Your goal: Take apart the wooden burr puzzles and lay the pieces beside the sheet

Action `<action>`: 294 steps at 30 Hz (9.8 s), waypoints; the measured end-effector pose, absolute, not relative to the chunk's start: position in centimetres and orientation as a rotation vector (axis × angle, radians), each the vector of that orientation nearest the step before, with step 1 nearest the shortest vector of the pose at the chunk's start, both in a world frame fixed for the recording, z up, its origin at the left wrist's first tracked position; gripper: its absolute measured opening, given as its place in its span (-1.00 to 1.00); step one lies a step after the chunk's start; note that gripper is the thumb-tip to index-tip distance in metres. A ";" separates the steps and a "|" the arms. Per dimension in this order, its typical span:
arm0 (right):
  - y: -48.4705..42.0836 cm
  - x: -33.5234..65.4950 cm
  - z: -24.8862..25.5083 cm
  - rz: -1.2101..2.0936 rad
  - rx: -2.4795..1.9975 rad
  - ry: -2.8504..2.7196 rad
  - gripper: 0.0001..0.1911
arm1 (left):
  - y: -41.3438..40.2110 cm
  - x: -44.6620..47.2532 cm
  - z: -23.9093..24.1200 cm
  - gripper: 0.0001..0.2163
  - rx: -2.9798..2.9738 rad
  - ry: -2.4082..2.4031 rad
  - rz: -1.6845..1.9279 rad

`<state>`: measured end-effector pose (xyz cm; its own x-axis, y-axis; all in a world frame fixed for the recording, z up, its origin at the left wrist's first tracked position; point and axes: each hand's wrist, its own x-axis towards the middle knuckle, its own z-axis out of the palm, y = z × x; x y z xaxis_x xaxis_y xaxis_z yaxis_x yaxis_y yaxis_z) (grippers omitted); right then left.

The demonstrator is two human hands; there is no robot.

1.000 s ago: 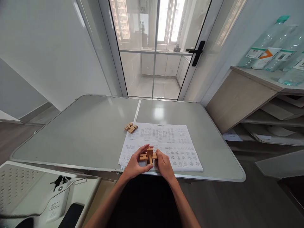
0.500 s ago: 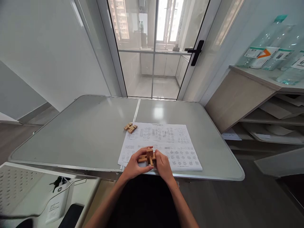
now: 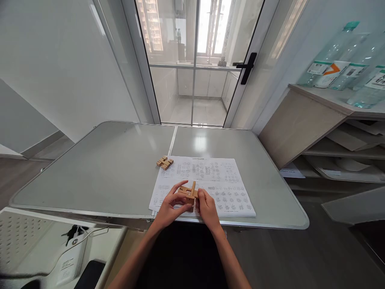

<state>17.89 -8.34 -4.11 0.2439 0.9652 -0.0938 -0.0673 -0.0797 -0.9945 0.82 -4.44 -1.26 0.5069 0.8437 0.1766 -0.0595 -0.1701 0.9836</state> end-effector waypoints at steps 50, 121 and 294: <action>-8.2 18.8 -3.6 1.101 -1.099 -0.591 -0.54 | -4.3 0.8 -1.0 -0.83 1.487 0.740 0.912; -8.6 18.6 -3.2 1.140 -1.166 -0.883 -0.58 | -2.0 1.1 1.4 -0.04 2.369 0.690 0.791; -11.3 23.9 -4.1 0.677 -1.720 -1.152 -0.58 | 1.0 -11.0 -1.7 -0.70 2.111 1.571 0.990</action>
